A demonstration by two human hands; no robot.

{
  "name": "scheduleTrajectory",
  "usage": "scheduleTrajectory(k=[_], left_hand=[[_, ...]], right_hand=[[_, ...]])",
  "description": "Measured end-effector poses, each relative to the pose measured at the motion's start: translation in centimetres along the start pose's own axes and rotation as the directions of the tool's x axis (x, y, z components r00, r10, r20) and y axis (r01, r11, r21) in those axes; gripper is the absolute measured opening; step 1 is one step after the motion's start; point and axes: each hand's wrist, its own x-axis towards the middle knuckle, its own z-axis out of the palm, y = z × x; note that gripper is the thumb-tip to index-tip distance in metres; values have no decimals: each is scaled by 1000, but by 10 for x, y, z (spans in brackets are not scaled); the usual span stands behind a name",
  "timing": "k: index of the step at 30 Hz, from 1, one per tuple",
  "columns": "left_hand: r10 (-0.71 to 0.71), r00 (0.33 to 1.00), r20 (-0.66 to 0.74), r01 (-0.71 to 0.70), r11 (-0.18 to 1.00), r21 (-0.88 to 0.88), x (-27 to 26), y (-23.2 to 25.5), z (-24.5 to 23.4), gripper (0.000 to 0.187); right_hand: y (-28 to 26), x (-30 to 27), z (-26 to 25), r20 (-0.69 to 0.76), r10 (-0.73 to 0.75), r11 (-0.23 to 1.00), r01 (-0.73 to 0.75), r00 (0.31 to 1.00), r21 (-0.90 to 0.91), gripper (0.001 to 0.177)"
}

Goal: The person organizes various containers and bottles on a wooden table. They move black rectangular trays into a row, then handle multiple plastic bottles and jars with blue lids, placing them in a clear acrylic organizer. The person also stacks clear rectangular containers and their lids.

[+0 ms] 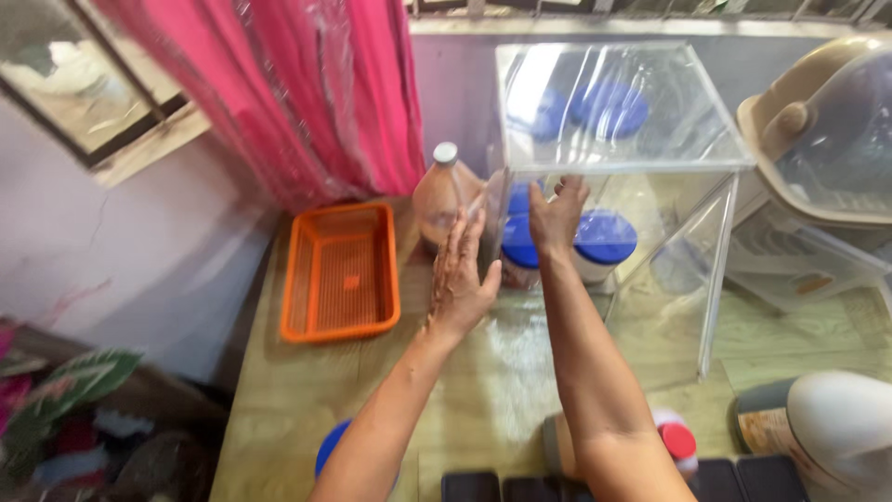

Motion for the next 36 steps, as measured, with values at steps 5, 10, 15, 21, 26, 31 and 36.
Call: scheduleTrajectory(k=[5,10,15,21,26,31,36], left_hand=[[352,933,-82,-323,913,249,62,9,11,79],[369,926,-78,-315,870,380,74,1,20,79],[309,949,-58,-263,882,390,68,2,23,78],[133,990,40,-138,914,382,37,18,14,71],[-216,945,246,221,975,7,-15,28,-4,79],[-433,855,285,459,888,-29,-80,6,-48,96],[-704,655,274,634,710,306,-176,-27,-94,98]], right_hand=[[1,46,42,30,-224,974,224,974,20,84],[3,44,48,74,-154,988,152,985,26,72],[-8,-3,10,-166,-186,981,172,968,-93,65],[-41,-77,-73,-146,79,994,-68,986,82,67],[-71,-141,-134,-64,7,984,4,998,176,65],[-80,-210,-156,351,-94,940,-33,931,339,64],[-60,-275,-131,681,51,952,-240,731,187,66]])
